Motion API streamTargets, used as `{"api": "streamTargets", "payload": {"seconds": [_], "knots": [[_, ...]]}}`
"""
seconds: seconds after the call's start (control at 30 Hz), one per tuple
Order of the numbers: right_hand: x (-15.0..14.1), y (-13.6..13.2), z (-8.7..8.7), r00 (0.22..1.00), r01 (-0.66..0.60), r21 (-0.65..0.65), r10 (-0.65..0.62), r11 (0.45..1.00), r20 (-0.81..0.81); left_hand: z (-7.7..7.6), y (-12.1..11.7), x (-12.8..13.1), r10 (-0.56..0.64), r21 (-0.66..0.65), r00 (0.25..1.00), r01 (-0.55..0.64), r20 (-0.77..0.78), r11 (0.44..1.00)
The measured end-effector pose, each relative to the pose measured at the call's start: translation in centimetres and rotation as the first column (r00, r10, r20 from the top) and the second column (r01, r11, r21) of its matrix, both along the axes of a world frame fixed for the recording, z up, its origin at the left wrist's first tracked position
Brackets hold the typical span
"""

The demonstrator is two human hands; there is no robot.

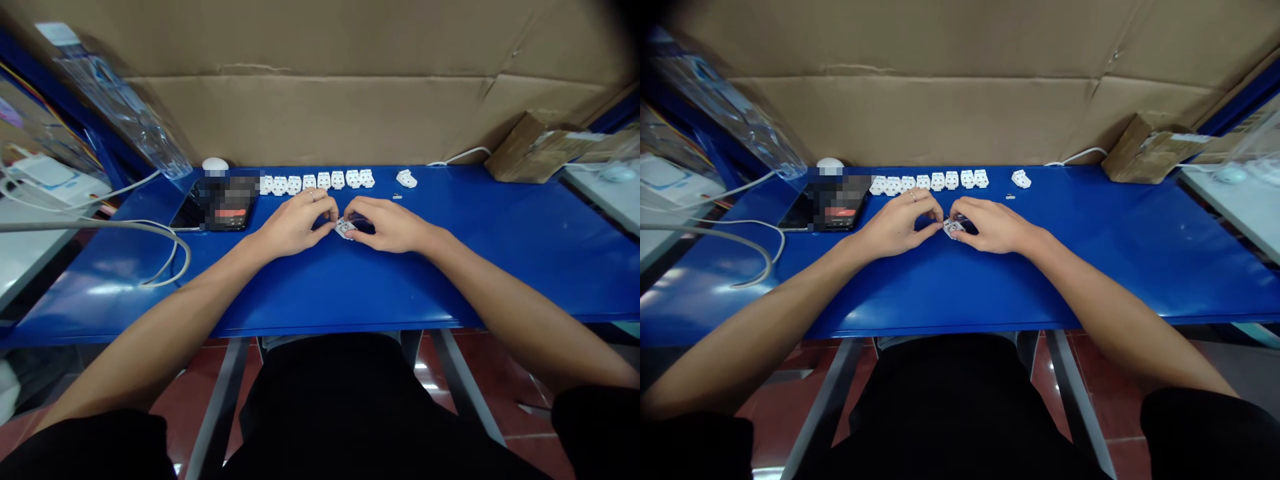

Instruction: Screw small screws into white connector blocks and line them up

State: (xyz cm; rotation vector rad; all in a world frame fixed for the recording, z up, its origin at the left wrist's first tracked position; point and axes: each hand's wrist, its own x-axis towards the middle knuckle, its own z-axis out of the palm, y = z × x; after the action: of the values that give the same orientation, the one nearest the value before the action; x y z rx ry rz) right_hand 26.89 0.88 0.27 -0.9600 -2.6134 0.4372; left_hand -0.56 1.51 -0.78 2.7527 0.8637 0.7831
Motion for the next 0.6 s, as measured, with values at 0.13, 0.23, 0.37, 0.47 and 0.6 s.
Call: {"api": "streamTargets", "payload": {"seconds": [0.13,0.23,0.37,0.47,0.6], "knots": [[0.4,0.5,0.3,0.994,0.063,0.041,-0.067,0.997,0.087,0.0,-0.2,0.0,-0.008,-0.005,0.999,0.008,-0.032,1.000],[1.0,1.1,0.5,0.973,0.159,0.130,-0.177,0.979,0.149,0.0,-0.2,0.1,-0.039,-0.028,0.998,0.038,-0.054,0.999],[1.8,1.9,0.6,0.892,0.356,0.225,-0.402,0.907,0.209,0.2,-0.3,0.1,-0.049,-0.056,0.996,0.045,-0.072,0.997],[2.5,2.4,0.8,0.836,0.444,0.241,-0.496,0.863,0.236,0.4,-0.3,0.1,-0.043,-0.045,0.996,0.039,-0.080,0.998],[3.2,2.9,1.0,0.805,0.488,0.231,-0.536,0.842,0.254,0.5,-0.4,0.1,-0.040,-0.027,0.994,0.038,-0.101,0.999]]}}
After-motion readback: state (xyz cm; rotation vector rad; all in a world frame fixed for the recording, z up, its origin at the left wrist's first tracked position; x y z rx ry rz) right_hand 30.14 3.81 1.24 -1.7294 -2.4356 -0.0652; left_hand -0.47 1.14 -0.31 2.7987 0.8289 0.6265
